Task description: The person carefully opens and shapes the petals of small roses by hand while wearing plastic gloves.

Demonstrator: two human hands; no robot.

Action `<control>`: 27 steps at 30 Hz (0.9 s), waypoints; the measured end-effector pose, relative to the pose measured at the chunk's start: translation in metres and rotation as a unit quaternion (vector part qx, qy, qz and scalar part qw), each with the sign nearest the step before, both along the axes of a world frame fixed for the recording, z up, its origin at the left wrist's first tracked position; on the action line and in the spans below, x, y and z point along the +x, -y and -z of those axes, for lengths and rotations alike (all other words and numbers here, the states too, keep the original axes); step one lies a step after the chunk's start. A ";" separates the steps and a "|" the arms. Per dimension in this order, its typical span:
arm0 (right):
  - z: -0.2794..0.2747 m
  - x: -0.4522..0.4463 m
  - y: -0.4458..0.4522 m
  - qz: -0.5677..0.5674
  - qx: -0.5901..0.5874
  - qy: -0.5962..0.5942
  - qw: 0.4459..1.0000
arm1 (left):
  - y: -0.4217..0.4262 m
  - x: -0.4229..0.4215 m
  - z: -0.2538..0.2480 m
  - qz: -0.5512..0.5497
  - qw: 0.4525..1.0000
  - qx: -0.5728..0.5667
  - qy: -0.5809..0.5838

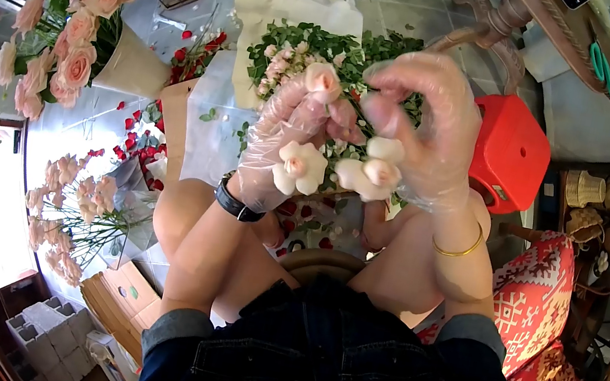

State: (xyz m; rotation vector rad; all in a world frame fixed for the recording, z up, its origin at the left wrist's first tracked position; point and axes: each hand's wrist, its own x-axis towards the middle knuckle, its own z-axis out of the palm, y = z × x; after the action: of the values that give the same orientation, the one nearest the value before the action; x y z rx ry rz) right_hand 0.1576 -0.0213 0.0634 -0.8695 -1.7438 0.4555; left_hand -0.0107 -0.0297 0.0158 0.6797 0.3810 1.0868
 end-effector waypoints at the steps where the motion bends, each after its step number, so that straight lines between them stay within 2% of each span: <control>1: -0.002 -0.003 0.001 -0.002 0.017 0.018 1.000 | 0.003 0.000 -0.003 0.004 0.996 -0.085 -0.002; 6: -0.004 -0.007 0.001 0.007 0.018 0.044 0.999 | 0.007 0.009 -0.014 -0.023 0.993 -0.082 -0.082; 8: -0.004 -0.006 0.001 0.001 0.024 0.051 0.998 | 0.009 0.012 -0.017 -0.031 0.995 0.006 -0.096; 9: -0.004 -0.007 0.001 0.000 0.023 0.052 0.998 | 0.004 0.009 -0.017 0.006 0.995 -0.010 -0.096; 13: -0.002 -0.006 -0.001 -0.012 0.021 0.038 0.999 | 0.003 0.015 -0.018 0.008 0.991 -0.012 -0.133; 18: -0.002 0.000 -0.004 -0.024 0.038 0.074 0.996 | 0.006 0.013 -0.022 0.008 0.995 0.000 -0.101; 20: -0.005 0.000 -0.002 0.022 0.041 0.094 0.994 | 0.005 0.012 -0.020 0.007 0.996 -0.001 -0.086; 22: -0.002 0.001 -0.004 0.033 0.062 0.100 0.993 | 0.003 0.012 -0.019 0.008 0.990 0.019 -0.136; 27: -0.002 0.001 -0.005 0.061 0.084 0.126 0.987 | 0.004 0.018 -0.018 -0.031 0.988 0.008 -0.149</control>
State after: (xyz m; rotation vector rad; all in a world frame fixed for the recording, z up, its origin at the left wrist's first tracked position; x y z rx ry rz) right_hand 0.1583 -0.0167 0.0655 -0.9379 -1.9139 0.1180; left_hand 0.0069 -0.0339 0.0339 0.8514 0.6538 1.0486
